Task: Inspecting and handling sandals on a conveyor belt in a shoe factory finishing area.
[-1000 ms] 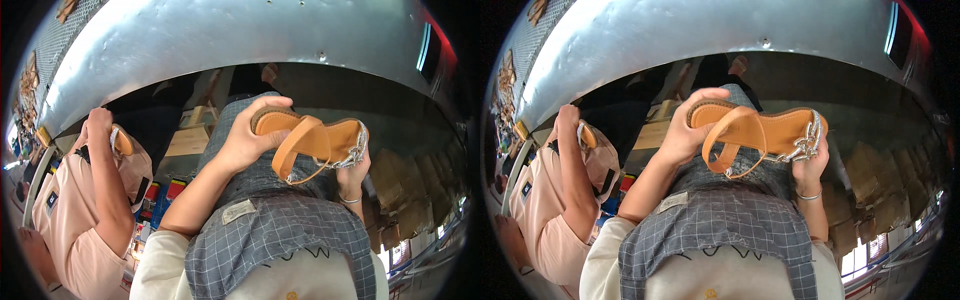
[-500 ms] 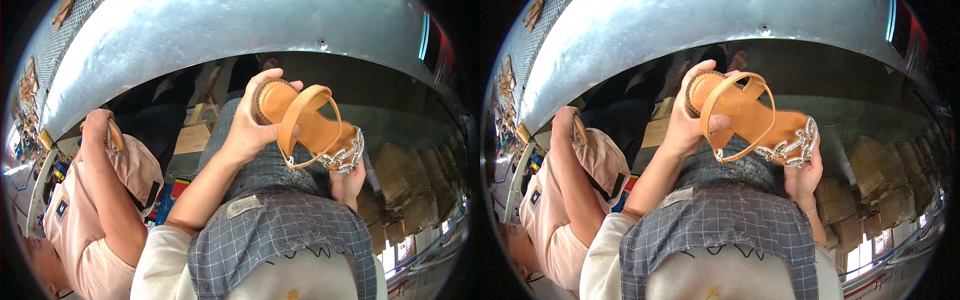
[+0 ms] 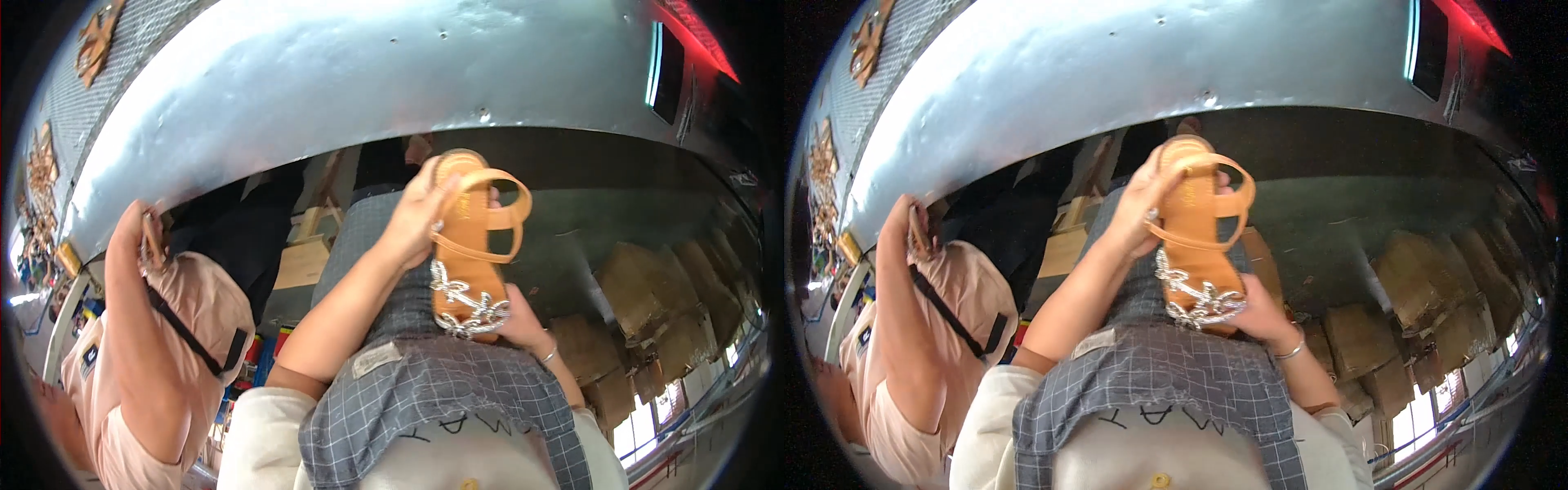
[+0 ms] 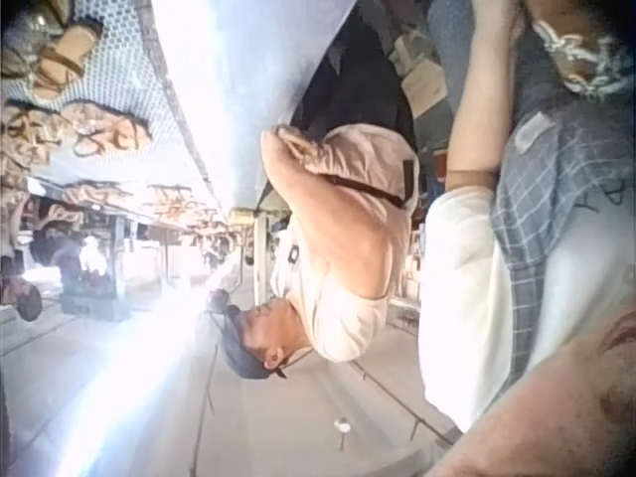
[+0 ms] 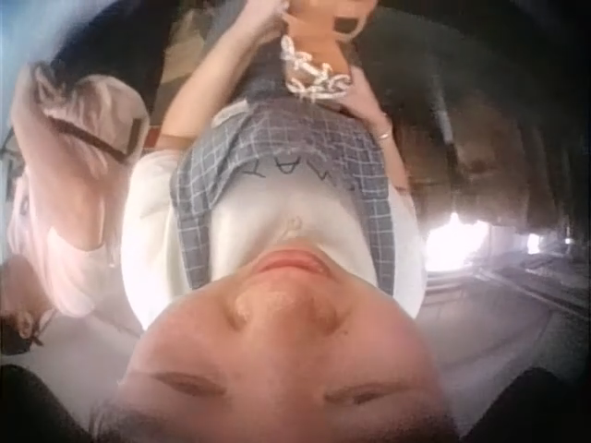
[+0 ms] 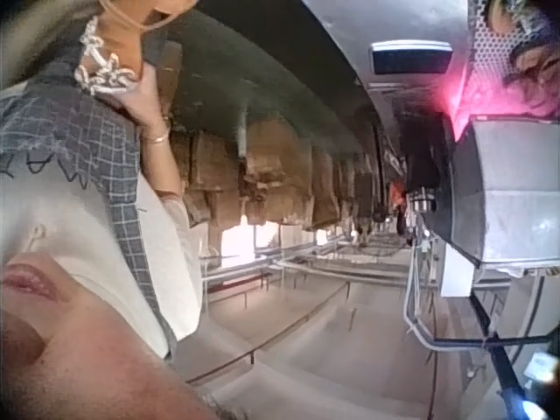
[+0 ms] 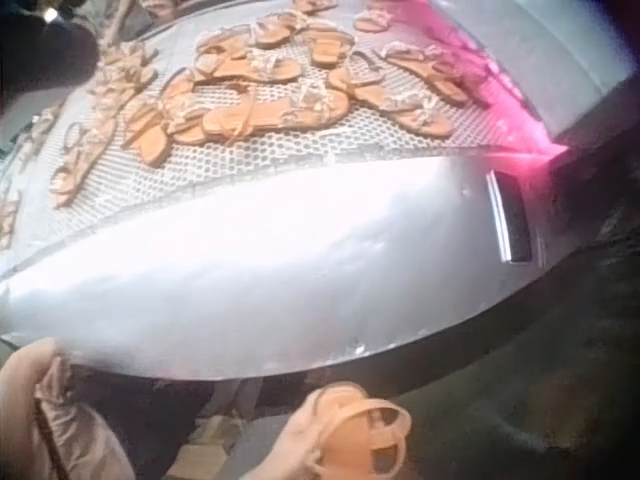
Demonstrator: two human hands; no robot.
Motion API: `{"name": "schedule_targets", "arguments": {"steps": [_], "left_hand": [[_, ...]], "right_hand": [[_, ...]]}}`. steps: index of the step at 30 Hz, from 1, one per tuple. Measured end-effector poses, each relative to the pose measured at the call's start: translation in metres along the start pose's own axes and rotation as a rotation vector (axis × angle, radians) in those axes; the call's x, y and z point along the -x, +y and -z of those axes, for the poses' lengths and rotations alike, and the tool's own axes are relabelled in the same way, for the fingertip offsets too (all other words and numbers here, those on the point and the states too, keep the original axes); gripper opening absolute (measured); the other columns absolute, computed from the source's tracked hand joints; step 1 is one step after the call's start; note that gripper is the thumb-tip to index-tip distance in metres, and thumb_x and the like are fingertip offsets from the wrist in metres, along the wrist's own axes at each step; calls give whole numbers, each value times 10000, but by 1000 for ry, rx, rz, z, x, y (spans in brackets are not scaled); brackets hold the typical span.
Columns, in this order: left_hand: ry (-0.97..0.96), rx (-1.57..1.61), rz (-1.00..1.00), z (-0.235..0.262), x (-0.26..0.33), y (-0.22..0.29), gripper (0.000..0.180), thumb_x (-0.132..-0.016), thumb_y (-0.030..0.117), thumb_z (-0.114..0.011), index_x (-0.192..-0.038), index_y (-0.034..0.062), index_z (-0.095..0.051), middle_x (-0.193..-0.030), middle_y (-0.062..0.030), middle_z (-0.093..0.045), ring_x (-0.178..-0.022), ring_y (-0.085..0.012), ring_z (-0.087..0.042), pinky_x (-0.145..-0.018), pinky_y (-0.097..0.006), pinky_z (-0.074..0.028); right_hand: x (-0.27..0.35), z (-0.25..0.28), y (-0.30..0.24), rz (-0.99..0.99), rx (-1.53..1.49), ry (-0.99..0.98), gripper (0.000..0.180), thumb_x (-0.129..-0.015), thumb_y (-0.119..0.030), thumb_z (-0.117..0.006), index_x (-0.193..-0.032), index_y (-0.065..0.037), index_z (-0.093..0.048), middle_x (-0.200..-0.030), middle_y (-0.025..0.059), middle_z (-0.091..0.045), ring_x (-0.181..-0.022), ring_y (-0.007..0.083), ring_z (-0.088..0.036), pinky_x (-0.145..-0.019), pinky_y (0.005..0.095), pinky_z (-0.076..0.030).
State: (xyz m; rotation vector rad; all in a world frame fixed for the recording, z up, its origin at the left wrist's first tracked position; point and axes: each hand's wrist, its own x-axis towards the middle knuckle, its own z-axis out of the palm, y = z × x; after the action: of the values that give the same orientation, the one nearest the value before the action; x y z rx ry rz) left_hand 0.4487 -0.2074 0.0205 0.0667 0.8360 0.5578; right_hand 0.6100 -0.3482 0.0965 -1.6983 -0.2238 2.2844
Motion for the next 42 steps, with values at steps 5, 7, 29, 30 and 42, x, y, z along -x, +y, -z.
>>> {"name": "schedule_targets", "arguments": {"steps": [5, 7, 29, 30, 42], "left_hand": [[59, -4, 30, 23, -26, 6, 361, -939, 236, -527, -1206, 14, -426, -1049, -202, -598, -894, -326, -657, -762, -411, -559], [67, -20, 47, 20, -26, 11, 358, -943, 241, -524, -1189, -4, -438, -1034, -197, -601, -871, -316, -663, -745, -402, -563], [-73, -59, -39, -28, 6, 41, 328, -907, 46, -530, -1214, -34, -445, -1039, -167, -610, -892, -247, -650, -808, -350, -547], [-91, -98, -76, -30, 13, 48, 360, -900, 37, -530, -1240, -23, -429, -1066, -165, -608, -944, -252, -633, -863, -356, -519], [-44, 260, -371, 2, 106, 96, 469, -926, 271, -544, -1291, -5, -441, -1303, -174, -497, -1164, -335, -508, -949, -489, -473]], "right_hand": [[-46, -20, 9, 265, 0, 81, 457, -735, -2, -729, -1145, 50, -535, -1065, 82, -638, -967, 127, -593, -861, 281, -473], [-45, -39, 10, 228, 0, 289, 461, -728, 25, -718, -1147, 44, -525, -1075, 85, -631, -974, 130, -591, -857, 277, -471], [-10, -27, -15, 338, -76, 197, 425, -757, 38, -677, -1150, 59, -517, -1051, 71, -615, -964, 111, -572, -862, 271, -463], [0, -23, -16, 375, -10, 204, 464, -727, 23, -715, -1147, 60, -520, -1058, 71, -615, -981, 113, -568, -877, 273, -454], [71, -41, -77, 685, -199, -44, 496, -796, 11, -658, -1235, 116, -451, -1084, 195, -599, -957, 223, -629, -779, 314, -572]]}}
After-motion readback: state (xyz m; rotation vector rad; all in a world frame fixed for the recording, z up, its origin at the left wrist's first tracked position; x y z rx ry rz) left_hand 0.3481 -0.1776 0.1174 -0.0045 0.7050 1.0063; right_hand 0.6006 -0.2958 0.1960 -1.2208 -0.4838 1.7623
